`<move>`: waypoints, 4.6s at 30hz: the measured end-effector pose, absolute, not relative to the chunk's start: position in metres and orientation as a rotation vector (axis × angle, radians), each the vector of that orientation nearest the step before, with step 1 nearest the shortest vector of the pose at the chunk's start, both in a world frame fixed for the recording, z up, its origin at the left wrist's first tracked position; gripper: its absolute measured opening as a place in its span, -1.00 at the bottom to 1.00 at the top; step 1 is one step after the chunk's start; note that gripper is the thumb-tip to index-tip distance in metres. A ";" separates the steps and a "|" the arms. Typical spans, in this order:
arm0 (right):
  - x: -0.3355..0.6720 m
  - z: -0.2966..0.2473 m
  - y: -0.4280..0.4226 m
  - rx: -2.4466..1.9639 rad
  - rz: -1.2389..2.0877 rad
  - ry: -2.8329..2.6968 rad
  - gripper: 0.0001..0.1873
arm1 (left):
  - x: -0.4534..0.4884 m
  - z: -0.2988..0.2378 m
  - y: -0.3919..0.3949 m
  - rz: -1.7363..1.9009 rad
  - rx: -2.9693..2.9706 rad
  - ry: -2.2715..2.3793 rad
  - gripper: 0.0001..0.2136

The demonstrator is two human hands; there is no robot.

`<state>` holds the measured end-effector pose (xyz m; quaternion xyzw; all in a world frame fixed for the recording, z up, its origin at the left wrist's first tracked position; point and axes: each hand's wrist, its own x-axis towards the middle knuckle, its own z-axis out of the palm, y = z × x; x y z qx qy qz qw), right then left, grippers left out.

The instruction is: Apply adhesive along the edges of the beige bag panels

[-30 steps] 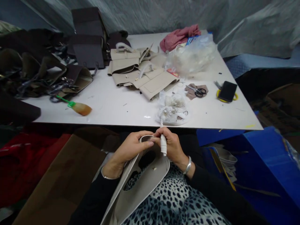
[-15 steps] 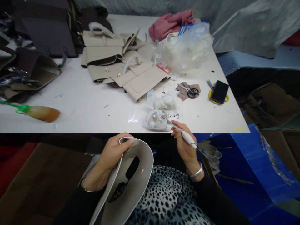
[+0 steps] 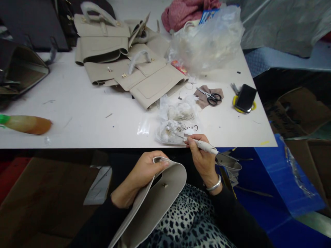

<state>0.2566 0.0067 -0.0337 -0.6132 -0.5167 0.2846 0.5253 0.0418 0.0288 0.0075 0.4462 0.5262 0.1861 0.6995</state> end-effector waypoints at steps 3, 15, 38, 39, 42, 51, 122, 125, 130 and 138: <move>0.257 -0.035 0.008 -1.473 0.673 -1.255 -0.79 | 0.048 0.006 0.028 0.376 1.078 1.126 -0.81; 0.259 -0.024 0.009 -1.478 0.585 -1.401 -0.84 | 0.040 0.013 0.034 0.338 1.097 1.229 -0.76; 0.247 -0.015 -0.006 -1.281 0.967 -1.126 -0.74 | 0.038 0.014 0.029 0.383 1.204 1.319 -0.79; 0.245 -0.015 -0.006 -1.245 1.089 -1.080 -0.71 | 0.039 0.013 0.029 0.384 1.222 1.313 -0.80; 0.240 -0.016 -0.007 -1.207 1.246 -1.017 -0.66 | 0.039 0.012 0.029 0.372 1.256 1.312 -0.80; 0.243 -0.022 -0.006 -1.237 1.287 -1.097 -0.63 | 0.039 0.014 0.025 0.355 1.256 1.308 -0.83; 0.215 -0.004 0.009 -0.959 1.456 -1.213 -0.73 | -0.011 0.015 0.026 0.558 0.621 1.018 -0.73; 0.216 -0.007 0.009 -0.969 1.454 -1.224 -0.73 | -0.011 0.012 0.027 0.565 0.619 1.009 -0.72; 0.215 -0.009 0.010 -0.980 1.443 -1.236 -0.72 | -0.008 0.008 0.026 0.572 0.625 1.003 -0.69; 0.207 -0.018 0.007 -1.031 1.309 -1.215 -0.72 | 0.005 0.011 0.019 0.672 0.586 1.086 -0.68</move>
